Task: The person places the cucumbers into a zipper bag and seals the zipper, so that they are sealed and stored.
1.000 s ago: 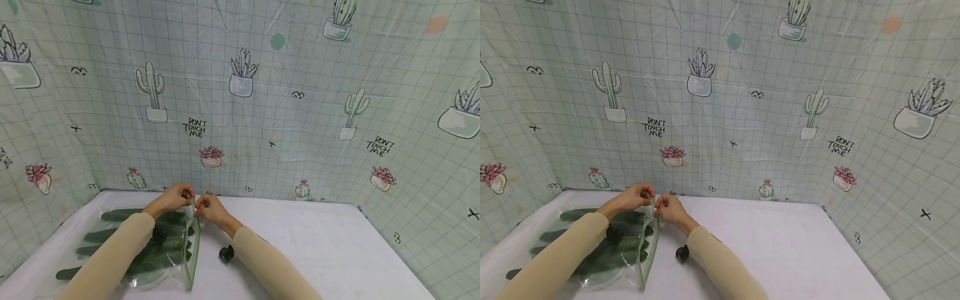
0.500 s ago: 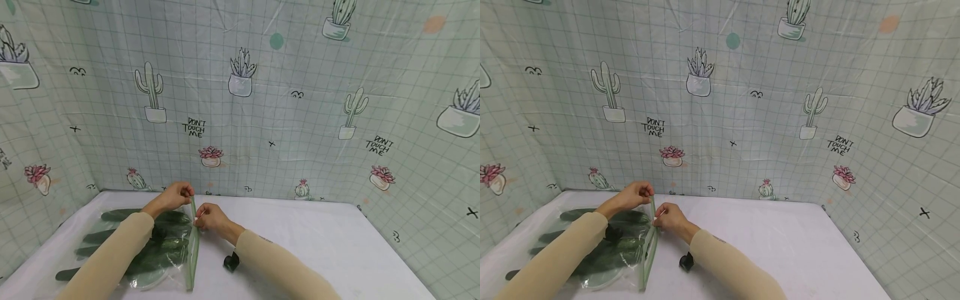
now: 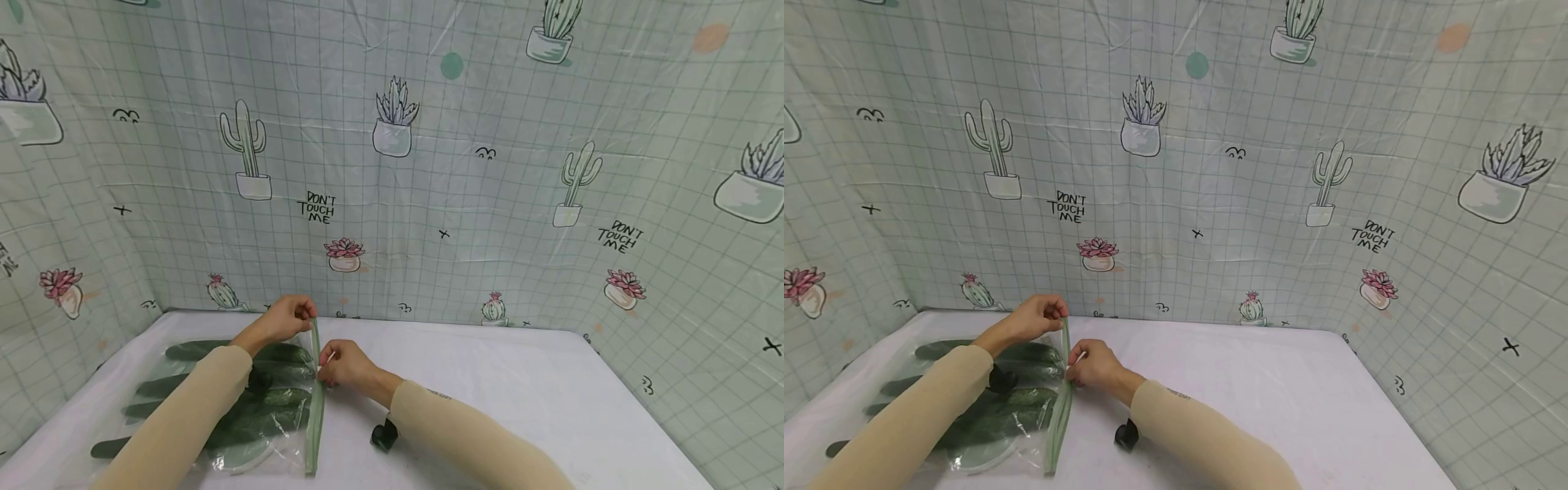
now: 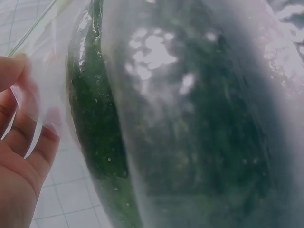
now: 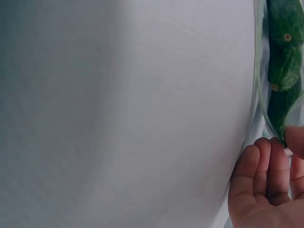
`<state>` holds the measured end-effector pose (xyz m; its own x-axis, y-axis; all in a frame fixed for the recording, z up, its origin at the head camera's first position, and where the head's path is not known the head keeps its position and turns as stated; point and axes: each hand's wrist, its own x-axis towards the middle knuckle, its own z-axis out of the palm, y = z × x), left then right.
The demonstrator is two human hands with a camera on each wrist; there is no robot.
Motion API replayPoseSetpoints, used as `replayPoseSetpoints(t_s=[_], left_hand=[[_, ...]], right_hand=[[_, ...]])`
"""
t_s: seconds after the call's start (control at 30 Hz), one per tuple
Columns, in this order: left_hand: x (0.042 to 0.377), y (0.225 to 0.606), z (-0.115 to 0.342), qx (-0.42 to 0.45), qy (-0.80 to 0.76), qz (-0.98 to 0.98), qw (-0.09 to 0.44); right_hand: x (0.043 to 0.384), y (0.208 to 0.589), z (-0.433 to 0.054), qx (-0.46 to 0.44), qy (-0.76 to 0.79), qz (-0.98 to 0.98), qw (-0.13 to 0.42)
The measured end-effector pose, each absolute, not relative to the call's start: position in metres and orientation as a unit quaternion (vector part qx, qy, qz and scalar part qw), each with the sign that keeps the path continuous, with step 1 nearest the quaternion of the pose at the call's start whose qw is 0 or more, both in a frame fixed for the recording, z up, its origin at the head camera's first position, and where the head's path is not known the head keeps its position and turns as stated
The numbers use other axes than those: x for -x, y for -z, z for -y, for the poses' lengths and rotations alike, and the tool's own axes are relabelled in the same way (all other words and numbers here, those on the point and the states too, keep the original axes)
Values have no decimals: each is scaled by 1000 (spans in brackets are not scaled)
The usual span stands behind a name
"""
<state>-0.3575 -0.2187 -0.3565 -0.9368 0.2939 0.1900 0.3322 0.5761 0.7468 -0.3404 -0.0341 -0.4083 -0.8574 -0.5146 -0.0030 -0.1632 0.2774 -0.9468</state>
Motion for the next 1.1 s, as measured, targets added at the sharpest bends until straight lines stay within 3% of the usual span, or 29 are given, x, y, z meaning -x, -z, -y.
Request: replayPoseSetpoints(t_s=[0.2,0.57,1.1], left_hand=[[358,355,218,185,425,886,30],[358,351,217,197,418,886,37],[356,349,219,192,419,886,46]], right_hand=[[336,407,31,216,560,-783,166],[329,405,26,262,471,-833,125],[298,404,23,241,489,-824,155]])
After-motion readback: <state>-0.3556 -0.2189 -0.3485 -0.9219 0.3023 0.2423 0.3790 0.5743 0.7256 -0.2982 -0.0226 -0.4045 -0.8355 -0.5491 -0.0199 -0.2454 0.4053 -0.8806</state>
